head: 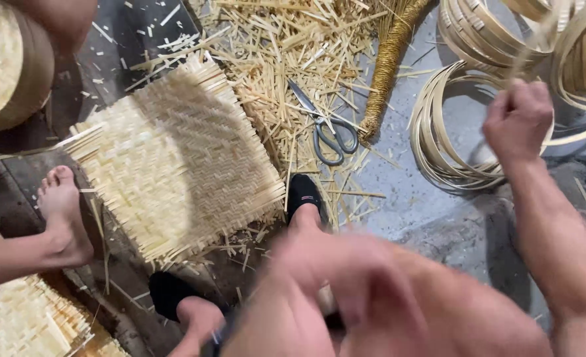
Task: Assembling and weaving a bamboo steamer or basket using strips and a wooden mold.
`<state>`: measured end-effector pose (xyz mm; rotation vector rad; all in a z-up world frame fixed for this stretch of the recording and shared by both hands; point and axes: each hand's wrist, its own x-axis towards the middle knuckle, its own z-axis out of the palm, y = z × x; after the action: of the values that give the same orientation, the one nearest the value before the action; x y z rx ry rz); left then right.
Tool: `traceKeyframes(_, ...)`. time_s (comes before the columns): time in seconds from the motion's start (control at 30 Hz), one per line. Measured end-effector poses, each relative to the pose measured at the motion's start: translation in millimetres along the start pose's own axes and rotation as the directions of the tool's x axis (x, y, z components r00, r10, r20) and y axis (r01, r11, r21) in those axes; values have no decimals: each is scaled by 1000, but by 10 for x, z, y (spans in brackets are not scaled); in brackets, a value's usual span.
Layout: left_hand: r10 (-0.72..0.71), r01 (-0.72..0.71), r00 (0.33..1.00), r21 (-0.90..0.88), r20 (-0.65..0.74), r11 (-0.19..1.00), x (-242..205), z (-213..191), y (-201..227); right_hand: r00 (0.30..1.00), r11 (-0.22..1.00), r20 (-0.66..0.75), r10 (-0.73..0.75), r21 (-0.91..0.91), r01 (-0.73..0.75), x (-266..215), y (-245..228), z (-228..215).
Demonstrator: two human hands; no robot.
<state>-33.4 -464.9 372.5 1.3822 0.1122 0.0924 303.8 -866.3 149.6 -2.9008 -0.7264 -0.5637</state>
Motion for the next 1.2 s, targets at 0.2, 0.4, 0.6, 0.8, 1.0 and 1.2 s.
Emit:
traceKeyframes(0.2, -59, 58, 922, -13, -383, 998, 962, -535, -809, 787, 740, 26, -616, 361, 567, 371, -2131, -1299)
traceKeyframes(0.4, -264, -227, 855, -780, -447, 584, 785, -1362, -1215, 287, 191, -70, -955, 594, 782, 685, -3273, -1631)
traceKeyframes(0.6, -303, -288, 790, -758, -533, 585, 50, -2200, -1480, 793, 710, 79, -604, 505, 491, 1442, -3276, -1078)
traceKeyframes(0.8, -365, -238, 772, -769, -521, 594, -350, -2439, -1644, 599, 118, 641, -480, 724, -680, 1243, -3627, -599)
traceKeyframes(1.0, -397, -130, 760, -719, -514, 683, -527, -2479, -1684, 527, -27, 755, -391, 563, -826, 1041, -3918, -677)
traceKeyframes(1.2, -429, -100, 780, -767, -456, 633, -581, -2588, -1687, 493, 34, 828, -268, 519, -854, 1022, -3758, -566)
